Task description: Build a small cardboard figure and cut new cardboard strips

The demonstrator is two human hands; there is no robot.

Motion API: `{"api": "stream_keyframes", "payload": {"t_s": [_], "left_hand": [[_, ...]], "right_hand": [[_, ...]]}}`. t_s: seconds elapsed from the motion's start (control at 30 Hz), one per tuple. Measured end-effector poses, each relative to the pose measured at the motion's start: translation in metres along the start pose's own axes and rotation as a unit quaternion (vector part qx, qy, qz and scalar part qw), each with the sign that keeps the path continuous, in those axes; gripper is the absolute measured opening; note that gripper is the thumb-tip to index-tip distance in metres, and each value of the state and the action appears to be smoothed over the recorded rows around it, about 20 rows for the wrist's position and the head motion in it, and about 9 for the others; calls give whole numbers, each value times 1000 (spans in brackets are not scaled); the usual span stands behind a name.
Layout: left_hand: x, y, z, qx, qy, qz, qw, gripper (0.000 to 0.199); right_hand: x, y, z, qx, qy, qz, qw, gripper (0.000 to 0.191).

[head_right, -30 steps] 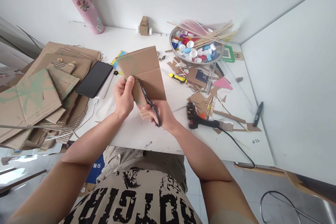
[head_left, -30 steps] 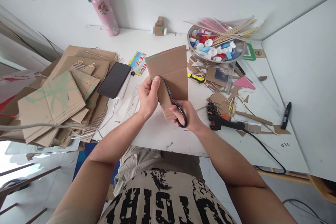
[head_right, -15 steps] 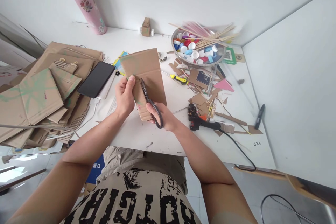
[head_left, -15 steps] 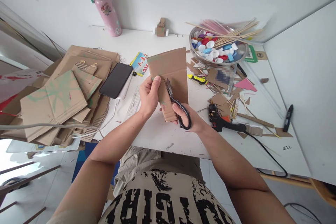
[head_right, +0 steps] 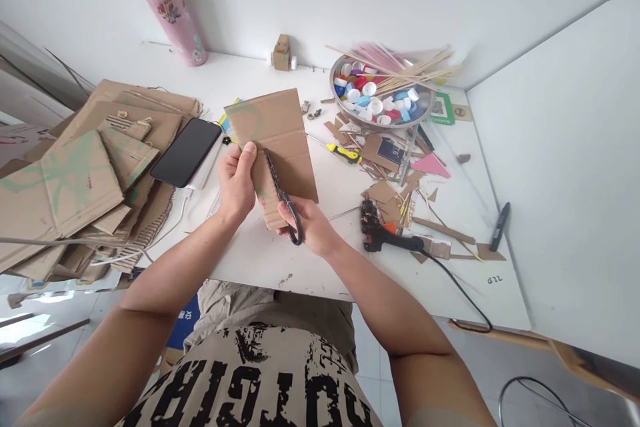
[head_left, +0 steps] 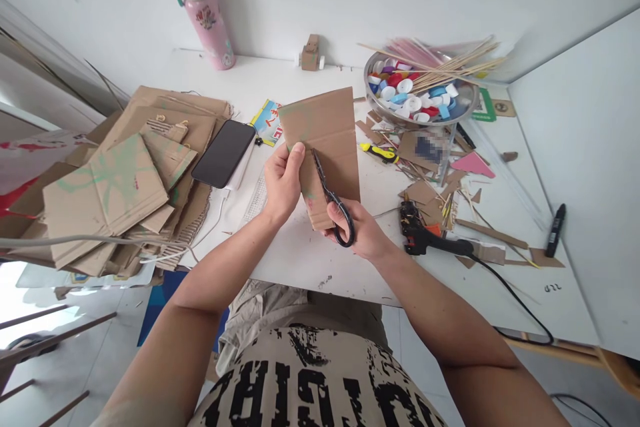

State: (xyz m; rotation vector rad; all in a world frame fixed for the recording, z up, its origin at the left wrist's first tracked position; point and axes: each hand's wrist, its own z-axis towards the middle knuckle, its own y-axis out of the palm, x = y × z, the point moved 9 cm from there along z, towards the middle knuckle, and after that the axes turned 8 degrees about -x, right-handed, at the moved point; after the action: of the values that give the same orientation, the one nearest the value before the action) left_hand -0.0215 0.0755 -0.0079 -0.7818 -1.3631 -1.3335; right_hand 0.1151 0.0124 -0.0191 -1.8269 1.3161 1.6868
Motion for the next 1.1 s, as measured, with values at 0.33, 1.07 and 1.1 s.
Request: {"api": "stream_keyframes", "payload": {"t_s": [0.33,1.07,1.1], "left_hand": [[1,4,0,-16,9,-14,1000,44],[-11,-5,3,45,-41,-88,994,58],[-13,-6,4,52,-60,-91,993,59]], "right_hand": [[1,5,-1,11,-2,-13,1000,82],[-34,-20,-15,119,-61,-205,970,58],[-38,-25,-18,135,-69,-213,965,57]]}}
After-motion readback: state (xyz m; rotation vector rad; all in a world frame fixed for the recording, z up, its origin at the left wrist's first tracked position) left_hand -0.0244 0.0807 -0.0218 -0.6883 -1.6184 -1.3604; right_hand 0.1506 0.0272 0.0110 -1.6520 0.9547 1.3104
